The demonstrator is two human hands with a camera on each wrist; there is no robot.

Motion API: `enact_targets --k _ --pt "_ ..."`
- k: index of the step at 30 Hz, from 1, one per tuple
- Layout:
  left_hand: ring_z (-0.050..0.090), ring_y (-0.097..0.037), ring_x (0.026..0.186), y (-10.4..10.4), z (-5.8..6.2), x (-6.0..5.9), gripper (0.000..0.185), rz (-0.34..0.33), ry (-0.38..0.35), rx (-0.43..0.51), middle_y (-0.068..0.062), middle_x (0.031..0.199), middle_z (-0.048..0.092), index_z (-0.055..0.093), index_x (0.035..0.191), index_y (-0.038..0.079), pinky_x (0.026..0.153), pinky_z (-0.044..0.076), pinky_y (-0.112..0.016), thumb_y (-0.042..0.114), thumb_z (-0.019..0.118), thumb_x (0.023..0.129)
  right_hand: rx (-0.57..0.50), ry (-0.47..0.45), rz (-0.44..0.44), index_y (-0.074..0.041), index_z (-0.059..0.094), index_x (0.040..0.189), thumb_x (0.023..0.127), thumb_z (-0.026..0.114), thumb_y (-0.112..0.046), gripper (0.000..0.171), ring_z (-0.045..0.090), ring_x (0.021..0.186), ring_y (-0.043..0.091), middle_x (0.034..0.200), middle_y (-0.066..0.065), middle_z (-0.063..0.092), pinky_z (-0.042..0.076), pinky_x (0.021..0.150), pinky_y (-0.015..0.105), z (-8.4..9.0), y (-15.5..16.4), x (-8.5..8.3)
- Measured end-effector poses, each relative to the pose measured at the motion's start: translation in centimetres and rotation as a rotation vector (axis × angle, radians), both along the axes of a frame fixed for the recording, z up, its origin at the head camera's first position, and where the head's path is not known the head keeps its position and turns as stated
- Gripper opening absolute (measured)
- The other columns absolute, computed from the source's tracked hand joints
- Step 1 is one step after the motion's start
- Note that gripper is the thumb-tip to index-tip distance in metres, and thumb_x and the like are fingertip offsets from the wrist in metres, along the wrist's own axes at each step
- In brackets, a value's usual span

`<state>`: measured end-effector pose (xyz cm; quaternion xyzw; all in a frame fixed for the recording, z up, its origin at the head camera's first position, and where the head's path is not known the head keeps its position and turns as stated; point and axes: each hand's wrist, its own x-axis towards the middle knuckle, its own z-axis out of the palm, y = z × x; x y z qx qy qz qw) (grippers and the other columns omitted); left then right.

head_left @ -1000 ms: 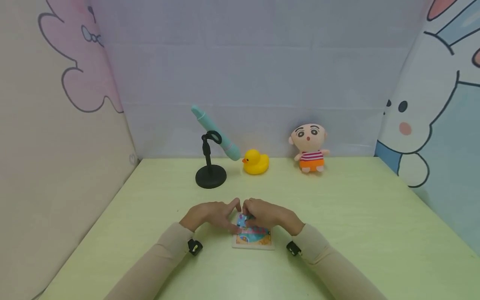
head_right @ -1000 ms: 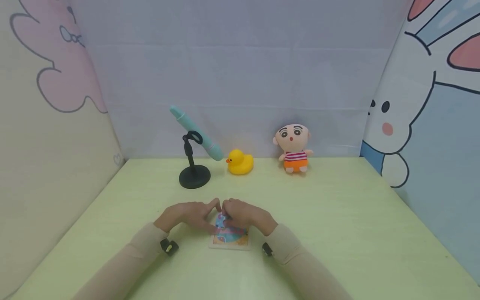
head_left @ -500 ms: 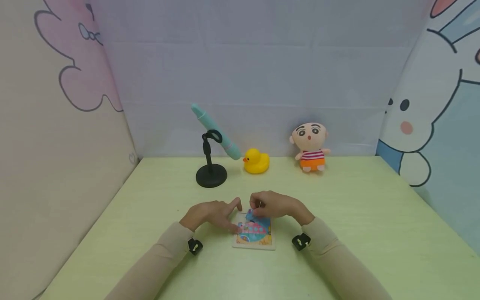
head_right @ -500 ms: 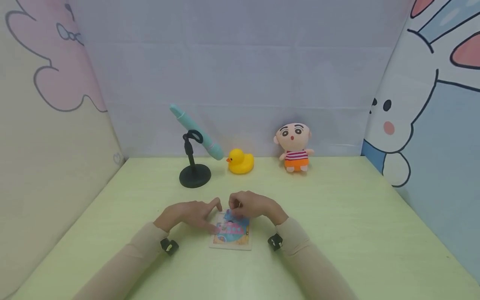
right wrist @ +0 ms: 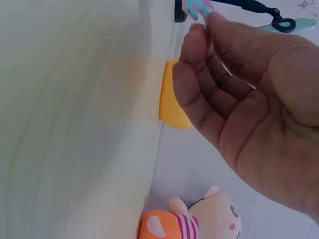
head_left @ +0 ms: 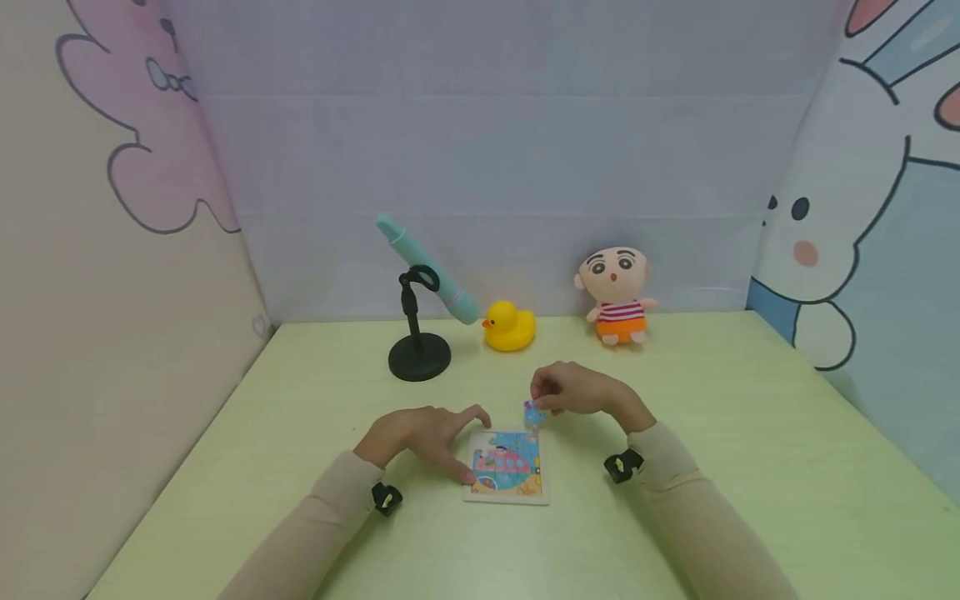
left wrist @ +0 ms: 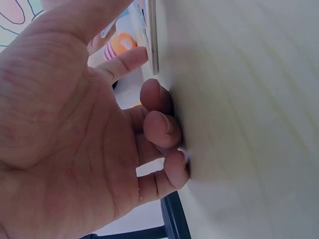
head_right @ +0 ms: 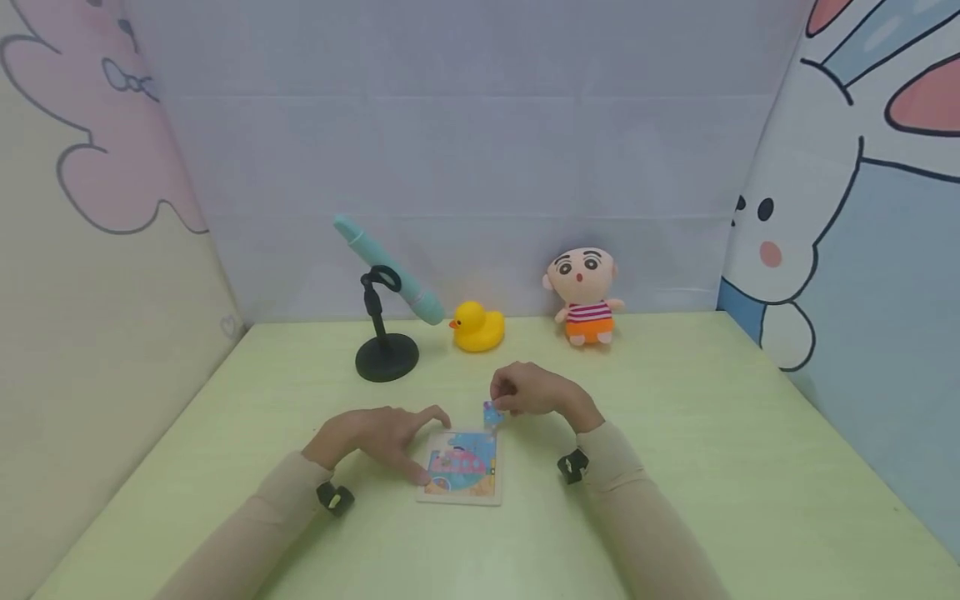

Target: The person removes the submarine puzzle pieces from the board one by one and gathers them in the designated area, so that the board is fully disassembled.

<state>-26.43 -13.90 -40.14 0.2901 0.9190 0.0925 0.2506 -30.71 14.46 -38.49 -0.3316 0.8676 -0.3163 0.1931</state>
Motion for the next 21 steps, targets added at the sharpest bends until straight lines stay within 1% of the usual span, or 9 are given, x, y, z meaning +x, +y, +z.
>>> enact_targets --k 4,7,9,11,14,17,21 --pt "0.057 -0.017 0.081 0.0 0.1 -0.1 0.071 -0.002 0.019 0.017 0.001 0.09 0.06 0.038 0.133 0.042 0.075 0.044 -0.033 0.06 0.078 0.078 0.015 0.077 -0.048 -0.006 0.062 0.092 0.097 0.065 -0.007 0.005 0.055 0.067 0.015 0.078 0.002 0.06 0.049 0.065 0.029 0.0 0.9 -0.5" --pt "0.057 -0.017 0.08 -0.1 0.0 -0.2 0.071 0.004 0.033 0.012 0.001 0.089 0.059 0.039 0.134 0.042 0.074 0.044 -0.034 0.061 0.078 0.078 0.022 0.112 -0.068 -0.006 0.063 0.091 0.096 0.066 -0.006 0.006 0.053 0.066 0.014 0.076 0.001 0.059 0.048 0.064 0.029 -0.3 1.6 -0.8" --pt "0.056 -0.017 0.08 -0.1 0.0 -0.2 0.072 0.011 0.047 -0.008 0.001 0.09 0.06 0.04 0.136 0.043 0.074 0.045 -0.035 0.063 0.077 0.077 0.031 0.114 -0.082 -0.006 0.064 0.091 0.095 0.067 -0.007 0.006 0.053 0.067 0.013 0.076 0.001 0.058 0.047 0.065 0.029 -0.7 2.0 -0.9" --pt "0.056 -0.017 0.079 -0.1 -0.1 -0.1 0.073 0.015 0.082 -0.035 0.002 0.089 0.06 0.041 0.138 0.044 0.072 0.045 -0.035 0.066 0.075 0.077 0.041 0.111 -0.099 -0.006 0.065 0.091 0.095 0.068 -0.007 0.005 0.052 0.068 0.014 0.077 0.001 0.059 0.047 0.066 0.028 -1.0 2.4 -1.0" --pt "0.055 -0.017 0.08 -0.3 -0.1 -0.1 0.076 0.026 0.155 -0.083 0.002 0.088 0.062 0.04 0.143 0.047 0.073 0.045 -0.034 0.072 0.07 0.078 0.051 0.115 -0.129 -0.006 0.066 0.092 0.095 0.069 -0.009 0.005 0.053 0.071 0.014 0.08 0.001 0.06 0.047 0.067 0.028 -1.5 2.9 -1.4" --pt "0.056 -0.017 0.082 -0.5 0.0 -0.2 0.078 0.037 0.194 -0.102 -0.001 0.094 0.066 0.038 0.148 0.047 0.073 0.045 -0.035 0.073 0.066 0.08 0.049 0.131 -0.162 -0.006 0.067 0.092 0.094 0.07 -0.009 0.005 0.053 0.072 0.014 0.08 0.0 0.061 0.046 0.068 0.028 -1.6 3.4 -1.7" --pt "0.057 -0.016 0.085 -0.6 0.1 -0.3 0.081 0.048 0.177 -0.105 -0.003 0.112 0.068 0.036 0.151 0.047 0.073 0.045 -0.035 0.073 0.065 0.08 0.047 0.142 -0.176 -0.006 0.067 0.09 0.093 0.071 -0.008 0.005 0.052 0.071 0.015 0.079 0.0 0.06 0.046 0.067 0.029 -1.7 3.9 -2.1"
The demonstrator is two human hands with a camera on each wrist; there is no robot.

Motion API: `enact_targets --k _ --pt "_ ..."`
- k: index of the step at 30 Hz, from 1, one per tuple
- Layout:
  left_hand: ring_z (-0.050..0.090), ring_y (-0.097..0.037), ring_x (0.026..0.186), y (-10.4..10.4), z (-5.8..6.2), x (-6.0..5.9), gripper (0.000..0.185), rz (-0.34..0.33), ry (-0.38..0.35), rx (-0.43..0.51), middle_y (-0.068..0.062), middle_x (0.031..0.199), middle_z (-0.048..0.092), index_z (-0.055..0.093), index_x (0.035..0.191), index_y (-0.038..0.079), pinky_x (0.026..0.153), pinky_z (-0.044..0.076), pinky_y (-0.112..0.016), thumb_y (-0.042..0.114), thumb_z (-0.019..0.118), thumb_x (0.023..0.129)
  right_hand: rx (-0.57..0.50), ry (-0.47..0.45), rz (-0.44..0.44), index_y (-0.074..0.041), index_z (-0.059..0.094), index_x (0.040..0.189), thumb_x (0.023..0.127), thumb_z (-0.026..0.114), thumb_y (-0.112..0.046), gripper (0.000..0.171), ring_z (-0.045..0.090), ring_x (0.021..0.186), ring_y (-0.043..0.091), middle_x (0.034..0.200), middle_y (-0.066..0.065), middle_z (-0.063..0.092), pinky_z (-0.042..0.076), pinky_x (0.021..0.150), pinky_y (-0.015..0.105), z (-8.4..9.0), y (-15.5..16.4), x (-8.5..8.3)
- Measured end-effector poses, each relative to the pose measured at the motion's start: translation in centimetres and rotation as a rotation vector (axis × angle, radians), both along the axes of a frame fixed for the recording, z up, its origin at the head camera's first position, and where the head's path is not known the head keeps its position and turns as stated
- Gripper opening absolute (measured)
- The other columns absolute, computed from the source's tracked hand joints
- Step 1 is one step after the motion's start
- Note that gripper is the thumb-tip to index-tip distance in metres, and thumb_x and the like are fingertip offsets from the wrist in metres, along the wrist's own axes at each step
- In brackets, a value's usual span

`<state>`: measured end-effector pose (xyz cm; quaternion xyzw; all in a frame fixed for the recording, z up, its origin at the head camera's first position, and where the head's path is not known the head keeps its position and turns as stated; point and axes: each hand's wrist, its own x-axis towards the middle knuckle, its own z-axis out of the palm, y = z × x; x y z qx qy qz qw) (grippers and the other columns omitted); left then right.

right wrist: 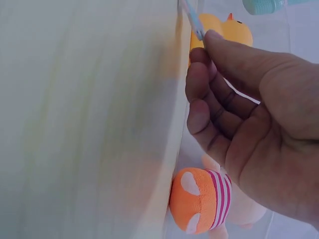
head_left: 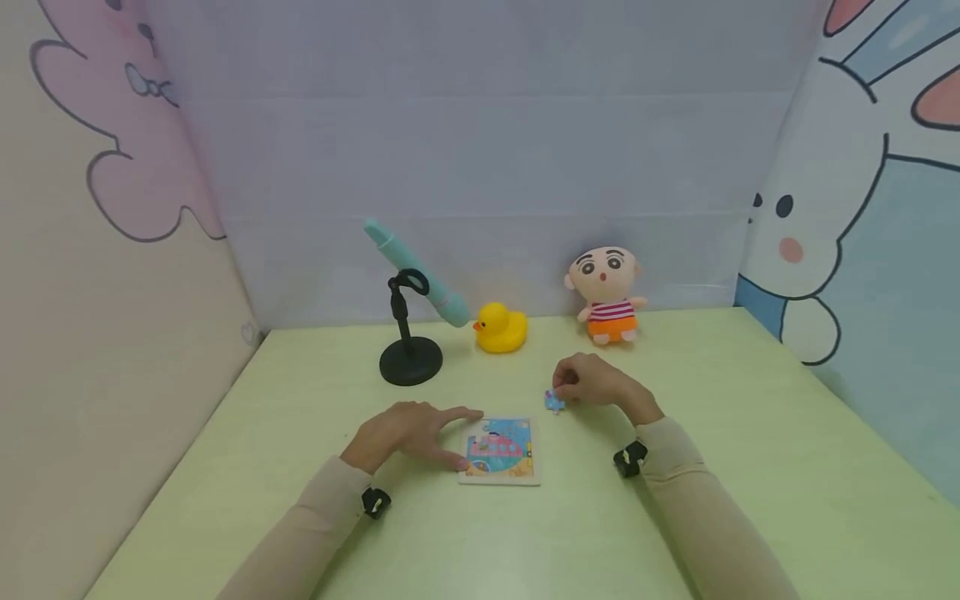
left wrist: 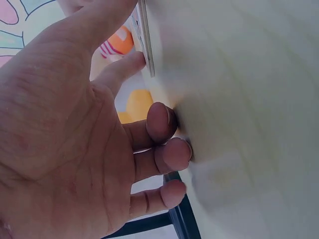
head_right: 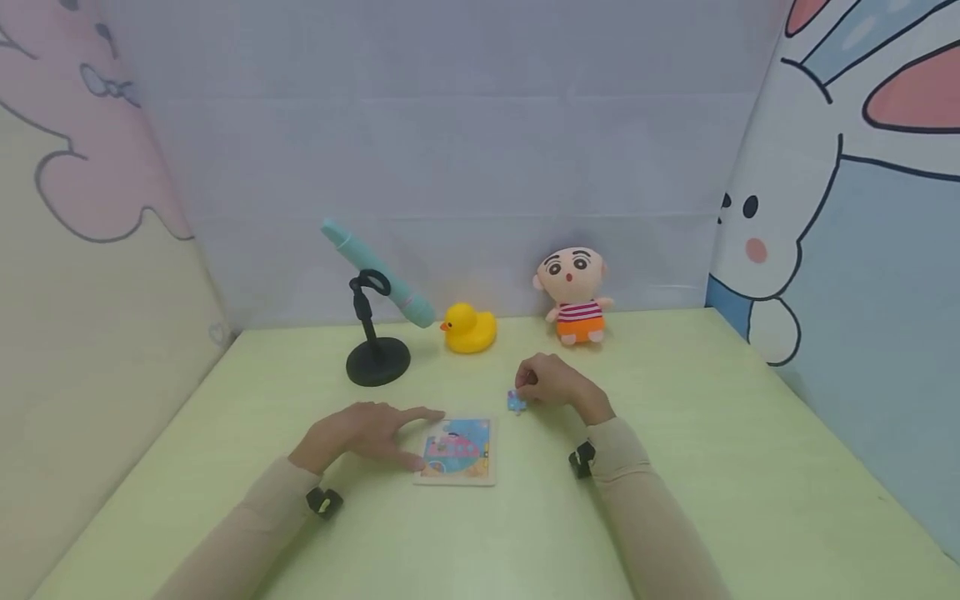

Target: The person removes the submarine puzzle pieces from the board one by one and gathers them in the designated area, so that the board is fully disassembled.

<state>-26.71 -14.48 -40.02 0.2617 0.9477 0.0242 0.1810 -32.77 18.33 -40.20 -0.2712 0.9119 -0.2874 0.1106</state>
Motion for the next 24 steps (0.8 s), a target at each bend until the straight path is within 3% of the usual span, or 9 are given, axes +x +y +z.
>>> enact_targets --k 9,24 --pt "0.058 -0.02 0.09 0.41 0.0 -0.04 0.082 0.024 -0.071 0.005 -0.006 0.116 0.066 0.033 0.152 0.042 0.079 0.047 -0.04 0.07 0.066 0.083 0.048 0.02 -0.013 -0.006 0.067 0.091 0.093 0.071 -0.009 0.005 0.054 0.074 0.014 0.082 0.0 0.063 0.047 0.071 0.029 -0.27 0.69 -0.29" --pt "0.055 -0.017 0.083 0.13 -0.16 0.12 0.08 0.032 -0.069 0.026 0.001 0.096 0.06 0.033 0.15 0.043 0.075 0.045 -0.037 0.069 0.067 0.082 0.097 0.034 -0.003 -0.008 0.069 0.088 0.093 0.07 -0.01 0.006 0.051 0.071 0.012 0.078 -0.003 0.061 0.044 0.068 0.028 -0.45 0.6 -0.19"
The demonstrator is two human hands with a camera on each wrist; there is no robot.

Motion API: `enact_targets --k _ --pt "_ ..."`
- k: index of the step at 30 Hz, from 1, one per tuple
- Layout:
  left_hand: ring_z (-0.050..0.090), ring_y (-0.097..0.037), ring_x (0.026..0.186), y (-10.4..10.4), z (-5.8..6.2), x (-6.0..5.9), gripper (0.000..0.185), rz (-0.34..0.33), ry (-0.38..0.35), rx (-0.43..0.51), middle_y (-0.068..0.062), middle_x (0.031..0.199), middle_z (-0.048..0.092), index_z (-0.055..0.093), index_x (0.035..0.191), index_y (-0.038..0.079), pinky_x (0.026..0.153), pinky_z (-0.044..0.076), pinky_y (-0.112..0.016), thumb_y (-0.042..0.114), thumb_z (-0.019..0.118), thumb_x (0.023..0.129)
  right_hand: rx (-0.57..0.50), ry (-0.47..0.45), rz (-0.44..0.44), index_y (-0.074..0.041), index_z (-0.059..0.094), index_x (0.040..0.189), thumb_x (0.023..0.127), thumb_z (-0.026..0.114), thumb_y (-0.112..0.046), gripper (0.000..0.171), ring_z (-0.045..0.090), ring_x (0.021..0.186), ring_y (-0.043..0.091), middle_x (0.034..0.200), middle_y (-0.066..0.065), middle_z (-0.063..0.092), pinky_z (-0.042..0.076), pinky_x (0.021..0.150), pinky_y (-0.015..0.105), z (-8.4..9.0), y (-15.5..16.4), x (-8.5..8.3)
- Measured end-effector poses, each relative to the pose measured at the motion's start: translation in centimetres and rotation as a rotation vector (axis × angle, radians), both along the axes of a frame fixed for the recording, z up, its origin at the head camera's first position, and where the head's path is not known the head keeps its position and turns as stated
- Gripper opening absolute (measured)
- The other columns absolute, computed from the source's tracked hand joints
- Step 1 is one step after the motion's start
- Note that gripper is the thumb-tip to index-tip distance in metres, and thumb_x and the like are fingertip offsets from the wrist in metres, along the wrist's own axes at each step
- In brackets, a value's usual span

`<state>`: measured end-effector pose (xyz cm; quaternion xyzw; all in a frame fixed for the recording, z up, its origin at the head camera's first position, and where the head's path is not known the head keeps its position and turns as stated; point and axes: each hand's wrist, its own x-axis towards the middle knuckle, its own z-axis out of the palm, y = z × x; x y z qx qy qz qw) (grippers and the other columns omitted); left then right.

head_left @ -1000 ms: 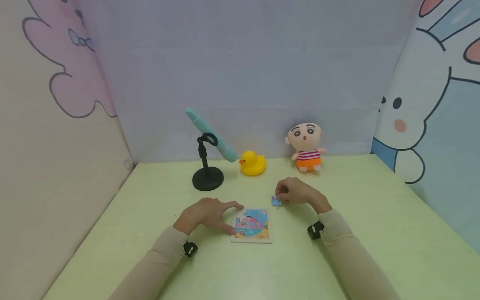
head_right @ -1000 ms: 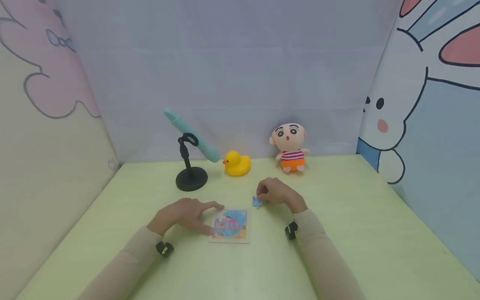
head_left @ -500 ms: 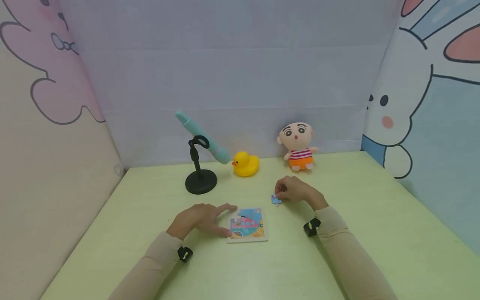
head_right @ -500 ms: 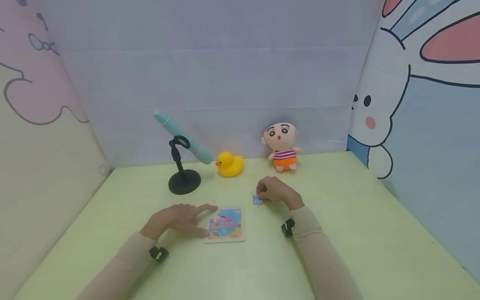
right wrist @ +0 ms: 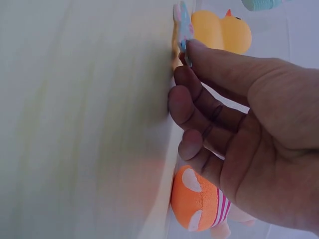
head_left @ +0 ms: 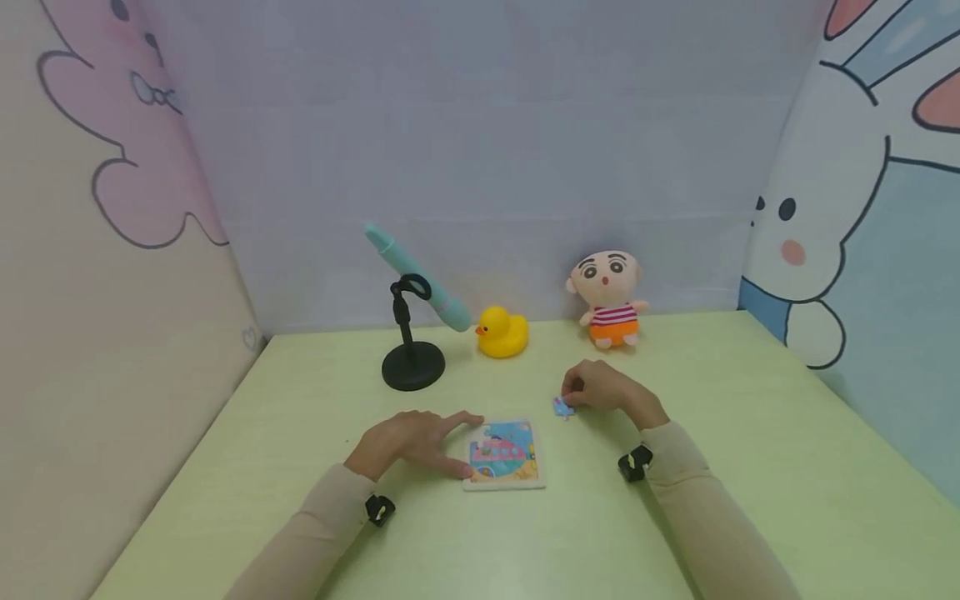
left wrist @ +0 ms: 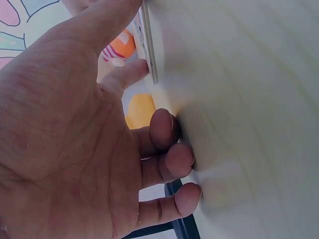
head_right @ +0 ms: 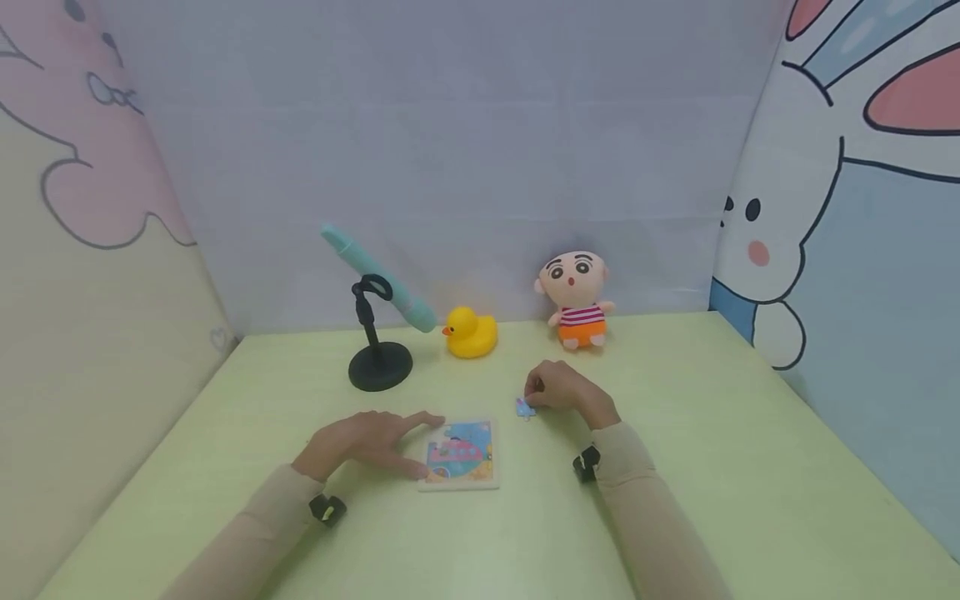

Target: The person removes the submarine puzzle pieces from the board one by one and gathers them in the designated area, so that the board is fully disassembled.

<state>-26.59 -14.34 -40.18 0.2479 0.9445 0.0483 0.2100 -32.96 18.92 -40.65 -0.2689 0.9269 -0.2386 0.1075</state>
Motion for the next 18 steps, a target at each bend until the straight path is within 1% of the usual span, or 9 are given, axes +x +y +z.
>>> enact_targets --k 4,8,14,18 --pt "0.055 -0.017 0.082 0.2 -0.1 0.1 0.079 -0.005 0.004 -0.003 0.002 0.096 0.06 0.034 0.15 0.043 0.075 0.045 -0.037 0.068 0.067 0.083 -0.005 0.007 0.005 -0.008 0.069 0.088 0.093 0.071 -0.011 0.006 0.052 0.072 0.013 0.08 -0.002 0.062 0.045 0.069 0.029 -0.3 0.3 0.1" --pt "0.054 -0.017 0.08 0.3 0.0 0.2 0.08 -0.005 0.01 -0.01 0.002 0.094 0.059 0.033 0.151 0.043 0.074 0.045 -0.037 0.068 0.067 0.083 -0.027 0.024 0.002 -0.007 0.068 0.09 0.092 0.072 -0.009 0.004 0.054 0.074 0.014 0.082 0.0 0.064 0.047 0.072 0.031 -0.1 0.5 0.2" --pt "0.054 -0.016 0.081 0.3 0.0 0.2 0.08 -0.004 0.011 -0.014 0.002 0.095 0.06 0.033 0.15 0.043 0.074 0.045 -0.036 0.069 0.066 0.083 -0.047 -0.017 0.002 -0.006 0.067 0.094 0.093 0.07 -0.007 0.004 0.055 0.074 0.015 0.084 0.002 0.064 0.048 0.071 0.031 0.3 0.3 0.4" --pt "0.054 -0.016 0.08 0.3 0.0 0.2 0.079 0.002 0.008 -0.016 0.002 0.093 0.059 0.032 0.15 0.043 0.074 0.045 -0.036 0.069 0.066 0.083 -0.058 -0.022 0.028 -0.007 0.067 0.098 0.094 0.068 -0.008 0.004 0.055 0.074 0.016 0.086 0.003 0.064 0.048 0.07 0.031 0.9 -0.3 0.6"
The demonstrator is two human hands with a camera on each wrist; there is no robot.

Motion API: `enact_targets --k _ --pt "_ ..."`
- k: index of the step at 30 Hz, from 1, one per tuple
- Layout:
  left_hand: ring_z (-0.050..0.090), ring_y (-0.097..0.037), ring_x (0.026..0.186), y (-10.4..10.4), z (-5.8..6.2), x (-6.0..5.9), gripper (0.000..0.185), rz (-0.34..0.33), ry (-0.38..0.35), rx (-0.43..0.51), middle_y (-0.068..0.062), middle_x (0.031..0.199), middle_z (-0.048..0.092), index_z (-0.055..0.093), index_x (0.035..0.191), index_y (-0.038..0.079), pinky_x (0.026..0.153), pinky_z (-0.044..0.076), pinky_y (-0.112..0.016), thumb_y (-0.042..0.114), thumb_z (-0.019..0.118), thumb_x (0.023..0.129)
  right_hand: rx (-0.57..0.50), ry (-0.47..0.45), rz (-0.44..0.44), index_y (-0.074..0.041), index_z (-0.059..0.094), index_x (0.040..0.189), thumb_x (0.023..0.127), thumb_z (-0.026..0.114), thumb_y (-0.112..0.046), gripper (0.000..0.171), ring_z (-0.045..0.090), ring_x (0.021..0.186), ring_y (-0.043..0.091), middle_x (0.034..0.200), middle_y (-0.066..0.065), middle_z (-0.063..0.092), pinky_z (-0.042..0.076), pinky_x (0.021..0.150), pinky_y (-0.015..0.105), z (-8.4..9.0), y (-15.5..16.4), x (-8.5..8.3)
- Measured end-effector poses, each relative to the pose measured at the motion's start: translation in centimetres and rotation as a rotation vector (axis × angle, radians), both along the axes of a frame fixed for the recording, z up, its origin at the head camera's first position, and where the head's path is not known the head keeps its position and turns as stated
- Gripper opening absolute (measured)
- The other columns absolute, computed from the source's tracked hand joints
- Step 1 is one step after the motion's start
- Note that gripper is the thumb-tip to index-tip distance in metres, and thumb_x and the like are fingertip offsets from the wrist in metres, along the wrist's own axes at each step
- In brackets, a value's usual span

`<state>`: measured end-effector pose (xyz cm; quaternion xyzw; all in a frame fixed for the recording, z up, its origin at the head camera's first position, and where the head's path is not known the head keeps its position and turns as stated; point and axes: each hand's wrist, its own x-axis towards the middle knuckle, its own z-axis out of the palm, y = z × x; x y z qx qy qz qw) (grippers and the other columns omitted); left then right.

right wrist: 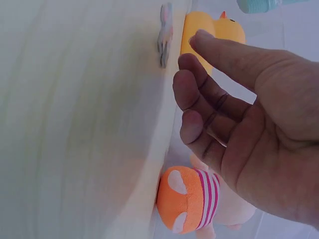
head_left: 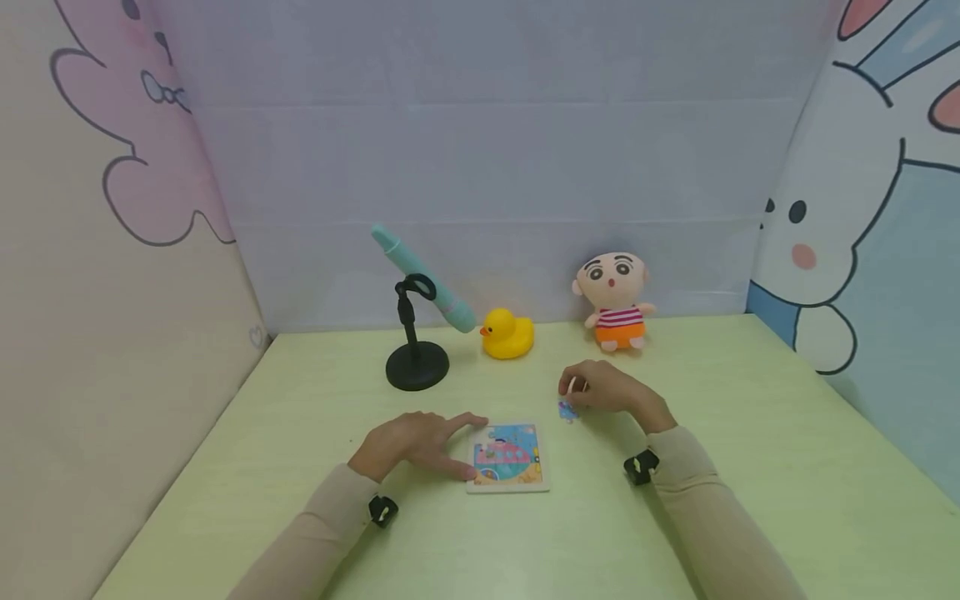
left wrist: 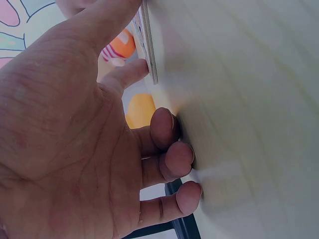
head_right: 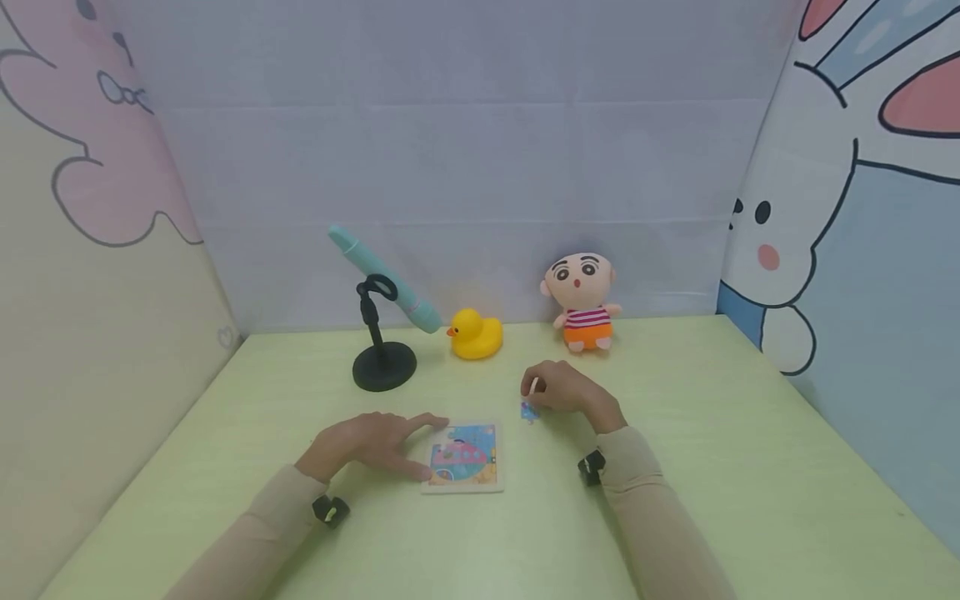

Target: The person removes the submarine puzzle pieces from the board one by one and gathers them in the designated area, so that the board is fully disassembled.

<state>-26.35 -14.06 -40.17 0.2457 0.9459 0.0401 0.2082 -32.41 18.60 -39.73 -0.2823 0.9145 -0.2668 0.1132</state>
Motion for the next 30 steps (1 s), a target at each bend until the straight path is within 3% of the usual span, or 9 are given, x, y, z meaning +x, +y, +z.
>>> enact_targets --k 6,11,21,30 --pt "0.054 -0.017 0.079 0.0 0.1 -0.2 0.08 -0.006 0.002 0.001 0.002 0.088 0.058 0.032 0.151 0.044 0.073 0.045 -0.035 0.069 0.066 0.083 0.009 0.012 0.067 -0.007 0.069 0.103 0.095 0.066 -0.006 0.008 0.055 0.071 0.013 0.085 0.001 0.064 0.048 0.069 0.029 1.1 -1.4 0.9" --pt "0.056 -0.017 0.086 0.0 0.0 -0.3 0.081 0.012 -0.002 -0.015 0.0 0.1 0.063 0.031 0.151 0.044 0.077 0.046 -0.038 0.07 0.066 0.082 0.029 -0.006 0.138 -0.007 0.07 0.106 0.096 0.067 -0.007 0.011 0.054 0.068 0.012 0.083 0.002 0.063 0.048 0.066 0.027 1.7 -3.5 1.8" --pt "0.058 -0.018 0.087 0.0 -0.2 -0.3 0.083 0.013 -0.004 -0.023 -0.002 0.105 0.065 0.03 0.152 0.044 0.079 0.048 -0.039 0.071 0.065 0.082 0.107 -0.02 0.279 -0.011 0.066 0.124 0.097 0.065 -0.009 0.026 0.057 0.08 0.014 0.091 0.0 0.066 0.05 0.077 0.028 1.3 -7.1 3.4" --pt "0.055 -0.017 0.077 0.0 0.0 -0.1 0.08 -0.006 0.003 -0.015 0.002 0.082 0.056 0.03 0.152 0.043 0.072 0.046 -0.036 0.068 0.066 0.084 0.107 -0.062 0.278 -0.014 0.061 0.126 0.097 0.066 -0.01 0.029 0.049 0.065 0.009 0.077 -0.002 0.057 0.043 0.063 0.024 0.3 -8.7 4.6"
